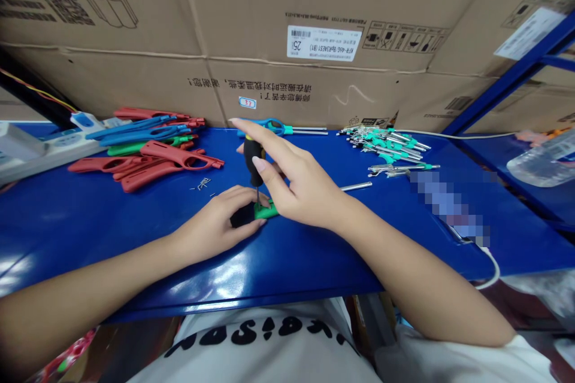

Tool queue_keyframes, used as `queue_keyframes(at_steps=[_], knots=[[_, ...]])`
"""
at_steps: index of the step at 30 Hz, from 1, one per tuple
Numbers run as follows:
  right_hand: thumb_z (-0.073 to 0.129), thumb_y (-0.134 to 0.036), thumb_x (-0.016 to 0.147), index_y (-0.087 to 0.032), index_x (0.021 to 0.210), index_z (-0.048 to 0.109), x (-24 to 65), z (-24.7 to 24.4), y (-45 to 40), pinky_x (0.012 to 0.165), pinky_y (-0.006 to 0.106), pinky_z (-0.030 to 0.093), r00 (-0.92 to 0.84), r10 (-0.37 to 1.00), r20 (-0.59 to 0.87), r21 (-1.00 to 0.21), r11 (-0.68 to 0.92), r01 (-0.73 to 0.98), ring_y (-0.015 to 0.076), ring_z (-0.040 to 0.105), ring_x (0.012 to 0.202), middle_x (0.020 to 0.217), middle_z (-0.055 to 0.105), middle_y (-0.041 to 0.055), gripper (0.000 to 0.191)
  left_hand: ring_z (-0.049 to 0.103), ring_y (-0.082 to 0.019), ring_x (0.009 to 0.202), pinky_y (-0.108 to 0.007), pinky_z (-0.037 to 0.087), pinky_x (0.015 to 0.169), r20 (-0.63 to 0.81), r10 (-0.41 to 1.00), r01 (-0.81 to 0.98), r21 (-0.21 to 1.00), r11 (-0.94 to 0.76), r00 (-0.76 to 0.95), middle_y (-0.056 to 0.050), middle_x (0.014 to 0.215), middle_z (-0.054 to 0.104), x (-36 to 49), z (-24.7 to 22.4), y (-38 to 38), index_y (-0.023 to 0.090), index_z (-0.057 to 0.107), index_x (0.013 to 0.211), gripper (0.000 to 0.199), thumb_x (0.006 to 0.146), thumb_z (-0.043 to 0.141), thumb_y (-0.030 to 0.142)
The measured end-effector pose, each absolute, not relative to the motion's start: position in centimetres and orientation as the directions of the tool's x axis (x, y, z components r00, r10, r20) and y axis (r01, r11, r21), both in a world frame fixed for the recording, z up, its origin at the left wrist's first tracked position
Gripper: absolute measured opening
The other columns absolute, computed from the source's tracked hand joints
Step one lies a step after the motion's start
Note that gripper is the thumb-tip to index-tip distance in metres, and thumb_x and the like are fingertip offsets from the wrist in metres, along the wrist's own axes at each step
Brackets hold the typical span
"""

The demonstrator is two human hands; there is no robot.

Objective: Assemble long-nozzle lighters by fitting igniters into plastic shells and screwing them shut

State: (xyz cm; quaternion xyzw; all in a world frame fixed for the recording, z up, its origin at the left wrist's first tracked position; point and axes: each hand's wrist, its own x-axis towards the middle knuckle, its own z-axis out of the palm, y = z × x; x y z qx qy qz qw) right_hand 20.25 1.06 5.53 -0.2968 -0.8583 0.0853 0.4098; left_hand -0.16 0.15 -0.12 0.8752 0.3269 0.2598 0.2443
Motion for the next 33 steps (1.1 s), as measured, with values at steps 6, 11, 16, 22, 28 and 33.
queue_keyframes(at_steps=[6,11,16,22,28,33], knots=[[0.065,-0.04,0.094,-0.022,0.12,0.064,20.9,6.2,1.0,0.078,0.032,0.058,-0.468,0.461,0.754,-0.153,0.816,0.557,0.0203,0.071,0.089,0.11,0.073,0.0071,0.033,0.06,-0.024,0.105,-0.042,0.048,0.096,0.303,0.683,0.447,0.571,-0.688,0.664,-0.004,0.112,0.068,-0.2,-0.1,0.1,0.021,0.062,0.111,0.019,0.092,0.063,0.02],[0.037,-0.027,0.106,-0.024,0.144,0.048,21.0,6.8,0.8,0.081,0.034,0.059,-0.532,0.562,0.634,-0.365,0.823,0.435,0.0175,0.071,0.092,0.124,0.069,0.0068,0.04,0.06,-0.024,0.104,-0.042,0.048,0.096,0.284,0.69,0.467,0.563,-0.682,0.666,-0.004,0.111,0.068,-0.2,0.0,0.1,0.021,0.061,0.108,0.017,0.092,0.064,0.021],[0.065,-0.04,0.094,-0.022,0.116,0.066,21.0,6.7,1.0,0.079,0.034,0.058,-0.435,0.502,0.747,-0.214,0.802,0.557,0.0192,0.071,0.082,0.105,0.075,0.0062,0.029,0.06,-0.024,0.105,-0.042,0.049,0.096,0.295,0.686,0.465,0.555,-0.69,0.666,-0.005,0.111,0.068,-0.2,0.0,0.1,0.021,0.061,0.106,0.015,0.091,0.064,0.02],[0.035,-0.026,0.106,-0.026,0.143,0.047,20.8,6.6,1.0,0.068,0.031,0.058,-0.5,0.609,0.616,-0.447,0.792,0.416,0.0121,0.067,0.068,0.122,0.069,0.0055,0.038,0.06,-0.024,0.105,-0.042,0.048,0.097,0.278,0.687,0.467,0.561,-0.684,0.672,-0.005,0.112,0.068,-0.2,0.1,0.1,0.02,0.061,0.11,0.018,0.092,0.063,0.021],[0.064,-0.042,0.094,-0.023,0.109,0.069,20.9,6.6,0.9,0.07,0.031,0.056,-0.429,0.45,0.783,-0.131,0.794,0.593,0.0186,0.069,0.078,0.095,0.075,0.0054,0.025,0.06,-0.024,0.104,-0.042,0.049,0.096,0.293,0.683,0.474,0.539,-0.696,0.669,-0.006,0.112,0.068,-0.2,0.0,0.0,0.02,0.06,0.109,0.017,0.092,0.063,0.021],[0.038,-0.027,0.105,-0.024,0.139,0.053,20.8,6.6,0.9,0.075,0.033,0.058,-0.479,0.531,0.698,-0.327,0.833,0.447,0.0168,0.07,0.087,0.119,0.071,0.0068,0.038,0.06,-0.025,0.107,-0.043,0.049,0.097,0.279,0.685,0.473,0.549,-0.689,0.673,-0.006,0.115,0.068,-0.2,0.0,0.0,0.021,0.06,0.113,0.021,0.092,0.062,0.021]])
